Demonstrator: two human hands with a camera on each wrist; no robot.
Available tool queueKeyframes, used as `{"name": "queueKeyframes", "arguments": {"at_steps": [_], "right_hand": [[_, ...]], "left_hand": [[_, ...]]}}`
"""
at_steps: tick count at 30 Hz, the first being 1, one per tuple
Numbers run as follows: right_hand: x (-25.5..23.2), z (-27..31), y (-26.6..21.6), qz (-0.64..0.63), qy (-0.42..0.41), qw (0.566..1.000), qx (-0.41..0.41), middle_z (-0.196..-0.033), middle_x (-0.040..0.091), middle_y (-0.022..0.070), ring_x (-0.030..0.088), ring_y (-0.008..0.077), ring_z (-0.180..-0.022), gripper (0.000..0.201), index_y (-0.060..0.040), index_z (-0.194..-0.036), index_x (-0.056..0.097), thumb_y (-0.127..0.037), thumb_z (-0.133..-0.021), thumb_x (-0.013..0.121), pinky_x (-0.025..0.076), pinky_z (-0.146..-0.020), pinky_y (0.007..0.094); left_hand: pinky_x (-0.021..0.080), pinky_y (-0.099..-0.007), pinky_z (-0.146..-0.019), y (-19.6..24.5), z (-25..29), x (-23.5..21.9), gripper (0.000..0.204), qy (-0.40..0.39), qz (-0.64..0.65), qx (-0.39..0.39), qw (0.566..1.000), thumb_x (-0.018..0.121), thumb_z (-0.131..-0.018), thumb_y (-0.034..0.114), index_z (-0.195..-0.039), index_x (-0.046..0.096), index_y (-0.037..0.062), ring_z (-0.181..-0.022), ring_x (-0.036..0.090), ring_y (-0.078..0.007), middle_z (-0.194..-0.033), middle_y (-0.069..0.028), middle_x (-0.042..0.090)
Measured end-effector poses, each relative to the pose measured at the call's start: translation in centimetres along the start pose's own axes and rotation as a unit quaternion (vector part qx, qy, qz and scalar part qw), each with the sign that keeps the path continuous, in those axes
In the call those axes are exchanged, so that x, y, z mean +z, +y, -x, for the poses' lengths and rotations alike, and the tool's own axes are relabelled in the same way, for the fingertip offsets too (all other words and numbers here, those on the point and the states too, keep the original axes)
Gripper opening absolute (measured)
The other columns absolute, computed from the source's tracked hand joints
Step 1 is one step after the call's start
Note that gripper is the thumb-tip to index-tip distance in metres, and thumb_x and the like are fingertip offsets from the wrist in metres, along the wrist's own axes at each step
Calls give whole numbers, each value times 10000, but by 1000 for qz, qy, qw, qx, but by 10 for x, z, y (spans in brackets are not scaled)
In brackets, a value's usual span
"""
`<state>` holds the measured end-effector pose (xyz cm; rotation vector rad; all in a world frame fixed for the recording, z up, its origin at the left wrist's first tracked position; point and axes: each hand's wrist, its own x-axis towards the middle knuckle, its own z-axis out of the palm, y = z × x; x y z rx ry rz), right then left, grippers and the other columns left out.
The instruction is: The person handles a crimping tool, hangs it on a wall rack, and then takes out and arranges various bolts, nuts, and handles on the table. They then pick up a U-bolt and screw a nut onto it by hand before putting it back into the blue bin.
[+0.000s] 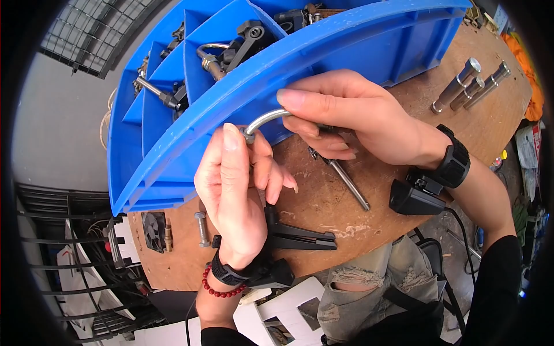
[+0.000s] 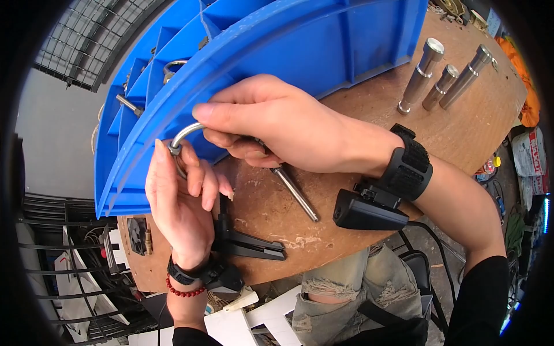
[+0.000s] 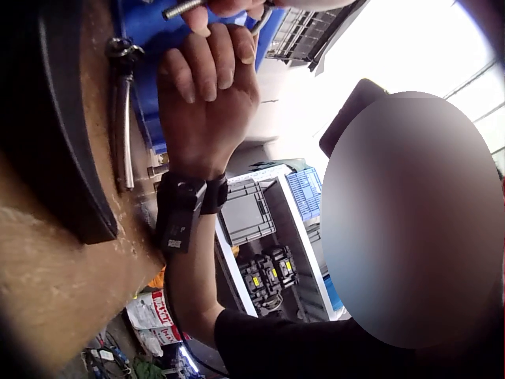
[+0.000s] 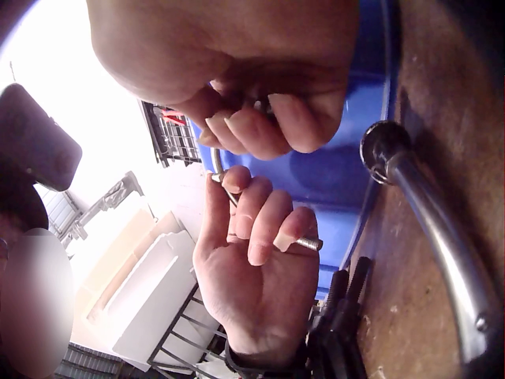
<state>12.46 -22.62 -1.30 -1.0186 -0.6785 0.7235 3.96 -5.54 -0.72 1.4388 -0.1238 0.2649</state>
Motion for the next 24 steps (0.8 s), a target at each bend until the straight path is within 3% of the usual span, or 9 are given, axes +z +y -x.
{"name": "queueKeyframes", "arguments": {"at_steps": [8, 24], "right_hand": [[0, 0, 2, 14, -28, 1000, 3, -642, 436, -47, 360, 37, -518, 391, -67, -769, 528, -323, -1063, 496, 297, -476, 220], [0, -1, 2, 42, -14, 999, 1, -602, 425, -55, 363, 38, -503, 414, -63, -752, 534, -332, -1063, 493, 290, -471, 223]], "left_hand": [[393, -273, -419, -1, 1, -4, 455, -9, 76, -66, 995, 351, -1098, 393, -805, 453, 60, -429, 271, -87, -551, 31, 276], [456, -290, -482, -5, 1, -5, 428, -22, 72, -66, 995, 330, -1090, 373, -885, 478, 27, -441, 314, -102, -556, 5, 319]]}}
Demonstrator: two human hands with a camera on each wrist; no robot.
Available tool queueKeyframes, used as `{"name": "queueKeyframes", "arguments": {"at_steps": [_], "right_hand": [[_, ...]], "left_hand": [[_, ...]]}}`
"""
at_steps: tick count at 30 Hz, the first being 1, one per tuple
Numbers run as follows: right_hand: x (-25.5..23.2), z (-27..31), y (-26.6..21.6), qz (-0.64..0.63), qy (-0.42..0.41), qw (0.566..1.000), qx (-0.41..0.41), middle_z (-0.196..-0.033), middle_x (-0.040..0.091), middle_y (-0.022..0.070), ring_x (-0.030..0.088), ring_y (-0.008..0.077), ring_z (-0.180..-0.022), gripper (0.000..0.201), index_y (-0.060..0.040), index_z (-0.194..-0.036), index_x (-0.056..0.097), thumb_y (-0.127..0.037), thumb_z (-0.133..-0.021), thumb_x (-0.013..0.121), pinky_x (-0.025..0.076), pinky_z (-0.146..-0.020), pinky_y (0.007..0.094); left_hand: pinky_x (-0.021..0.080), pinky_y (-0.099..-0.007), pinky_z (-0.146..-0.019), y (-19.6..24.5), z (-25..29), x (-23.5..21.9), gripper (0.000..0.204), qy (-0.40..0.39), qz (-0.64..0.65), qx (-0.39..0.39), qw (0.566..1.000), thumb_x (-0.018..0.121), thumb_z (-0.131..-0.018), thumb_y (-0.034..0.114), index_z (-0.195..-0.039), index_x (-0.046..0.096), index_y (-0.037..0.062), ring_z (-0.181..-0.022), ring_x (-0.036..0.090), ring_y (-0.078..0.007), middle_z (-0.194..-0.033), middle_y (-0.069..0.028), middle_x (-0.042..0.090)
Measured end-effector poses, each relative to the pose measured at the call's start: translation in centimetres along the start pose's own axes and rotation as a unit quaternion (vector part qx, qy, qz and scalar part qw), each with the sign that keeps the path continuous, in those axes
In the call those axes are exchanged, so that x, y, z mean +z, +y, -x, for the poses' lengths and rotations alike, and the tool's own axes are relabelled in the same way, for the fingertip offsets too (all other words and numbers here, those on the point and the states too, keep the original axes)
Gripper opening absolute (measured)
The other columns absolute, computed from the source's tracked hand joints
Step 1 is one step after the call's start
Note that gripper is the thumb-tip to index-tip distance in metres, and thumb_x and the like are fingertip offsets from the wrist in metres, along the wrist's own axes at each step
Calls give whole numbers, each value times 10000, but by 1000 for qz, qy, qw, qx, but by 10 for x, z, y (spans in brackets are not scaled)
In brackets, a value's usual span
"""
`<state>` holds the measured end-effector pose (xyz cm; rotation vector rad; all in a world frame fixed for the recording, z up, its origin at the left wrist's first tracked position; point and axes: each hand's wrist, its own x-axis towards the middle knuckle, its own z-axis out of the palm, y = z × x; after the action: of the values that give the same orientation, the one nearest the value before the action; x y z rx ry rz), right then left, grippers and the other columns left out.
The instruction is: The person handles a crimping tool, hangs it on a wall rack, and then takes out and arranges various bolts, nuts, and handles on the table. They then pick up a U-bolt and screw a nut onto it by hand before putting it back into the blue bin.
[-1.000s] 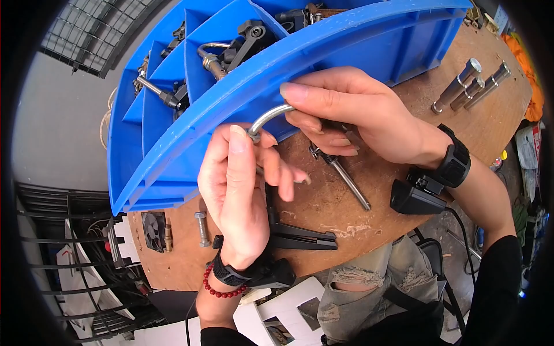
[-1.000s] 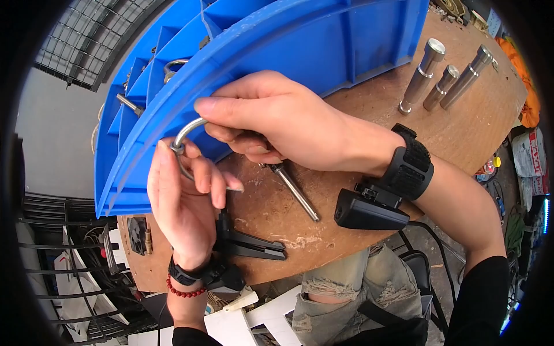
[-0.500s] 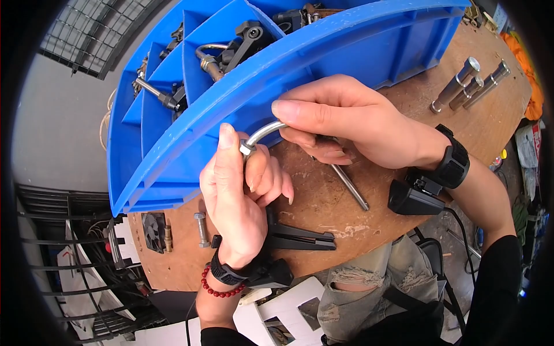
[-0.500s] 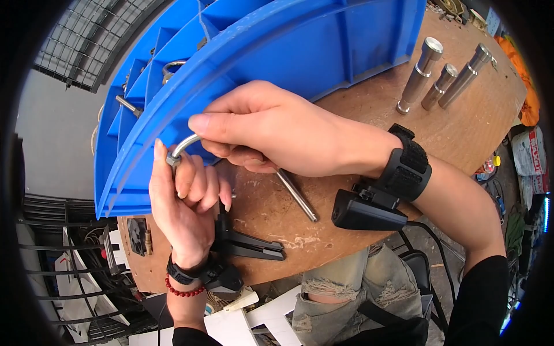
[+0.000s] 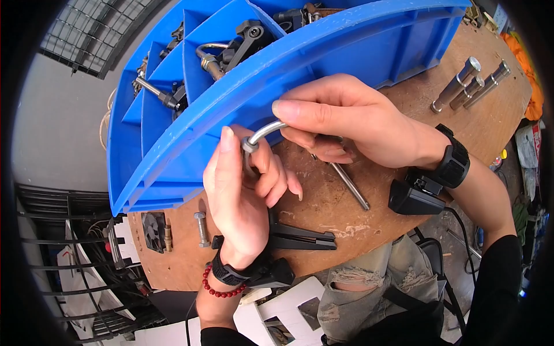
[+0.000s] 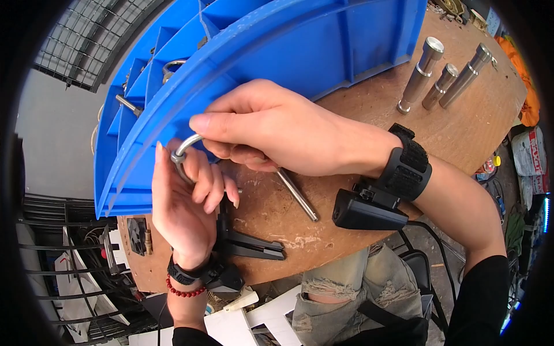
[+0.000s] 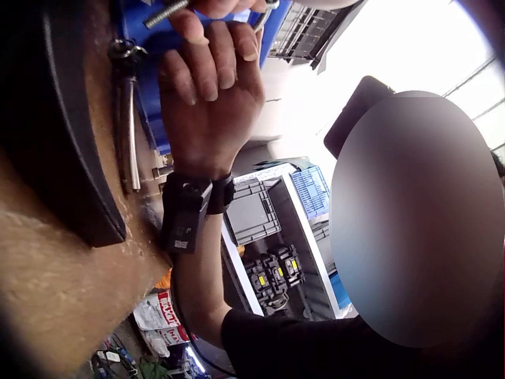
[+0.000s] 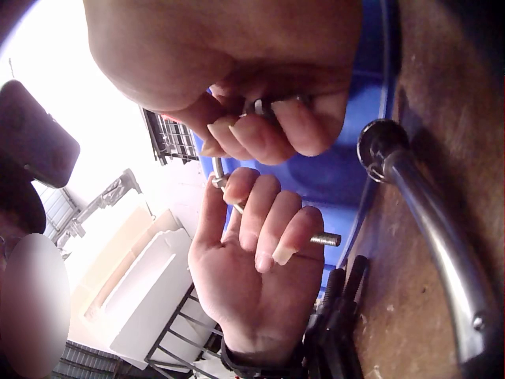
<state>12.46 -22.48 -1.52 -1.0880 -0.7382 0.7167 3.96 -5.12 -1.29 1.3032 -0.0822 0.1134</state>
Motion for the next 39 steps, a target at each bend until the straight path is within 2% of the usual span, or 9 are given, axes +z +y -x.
{"name": "queueKeyframes", "arguments": {"at_steps": [5, 8, 14, 17, 20, 23, 26, 32, 39], "right_hand": [[0, 0, -1, 13, 8, 1000, -5, -591, 424, -52, 373, 41, -505, 420, -68, -738, 539, -337, -1059, 502, 291, -473, 226], [0, 0, -2, 15, 8, 1000, -4, -580, 428, -53, 374, 39, -499, 428, -65, -734, 547, -346, -1055, 508, 289, -471, 224], [2, 0, -1, 11, 5, 1000, 3, -567, 436, -55, 373, 32, -488, 431, -54, -748, 565, -357, -1050, 513, 287, -467, 222], [1, 0, -1, 12, 5, 1000, 2, -566, 435, -53, 373, 33, -489, 431, -52, -751, 567, -355, -1052, 508, 289, -468, 223], [1, 0, -1, 14, 3, 1000, -1, -562, 432, -52, 372, 35, -491, 427, -55, -754, 568, -347, -1058, 497, 291, -472, 224], [0, -1, 1, 13, 2, 1000, -13, -561, 431, -52, 371, 37, -494, 422, -60, -759, 573, -340, -1063, 486, 293, -477, 225], [0, 0, 0, 6, 5, 1000, -8, -563, 431, -53, 372, 37, -497, 418, -64, -759, 575, -335, -1065, 484, 293, -480, 226], [0, 0, -1, 10, 0, 1000, -6, -566, 431, -59, 373, 33, -499, 416, -62, -756, 572, -335, -1061, 495, 288, -477, 224], [2, 0, -1, 2, 4, 1000, 5, -565, 426, -61, 367, 30, -493, 421, -56, -750, 566, -342, -1054, 510, 276, -466, 220]], "left_hand": [[470, -296, -496, 4, 1, 4, 371, 6, -24, 7, 1000, 354, -1073, 338, -952, 480, 11, -441, 348, -110, -547, -11, 362], [471, -295, -491, 5, 0, 7, 396, 25, -34, 11, 999, 350, -1077, 329, -872, 485, 18, -430, 350, -111, -532, -12, 365], [471, -298, -472, 3, 0, -1, 505, -12, -43, 14, 999, 344, -1088, 347, -692, 441, 49, -404, 343, -109, -499, -9, 352], [474, -299, -471, 1, 0, -5, 484, -27, -36, 19, 999, 344, -1090, 363, -758, 468, 32, -408, 348, -110, -510, -16, 373], [489, -303, -491, 2, 1, 3, 444, 33, 0, -13, 999, 348, -1083, 362, -860, 496, 8, -422, 366, -115, -522, -23, 392], [506, -306, -527, 2, -1, 5, 410, 5, -31, 7, 999, 353, -1070, 351, -953, 502, -13, -444, 392, -119, -539, -28, 408], [520, -311, -561, 4, 0, 5, 397, -1, -29, 11, 1000, 356, -1058, 337, -965, 507, -18, -460, 411, -123, -546, -30, 414], [517, -305, -555, 3, 0, 0, 397, -19, -35, 32, 999, 349, -1063, 317, -872, 504, 6, -459, 418, -122, -550, -32, 425], [499, -296, -511, 5, 0, 3, 499, -24, -47, 11, 999, 307, -1097, 391, -767, 453, 46, -420, 391, -119, -514, -23, 401]]}}
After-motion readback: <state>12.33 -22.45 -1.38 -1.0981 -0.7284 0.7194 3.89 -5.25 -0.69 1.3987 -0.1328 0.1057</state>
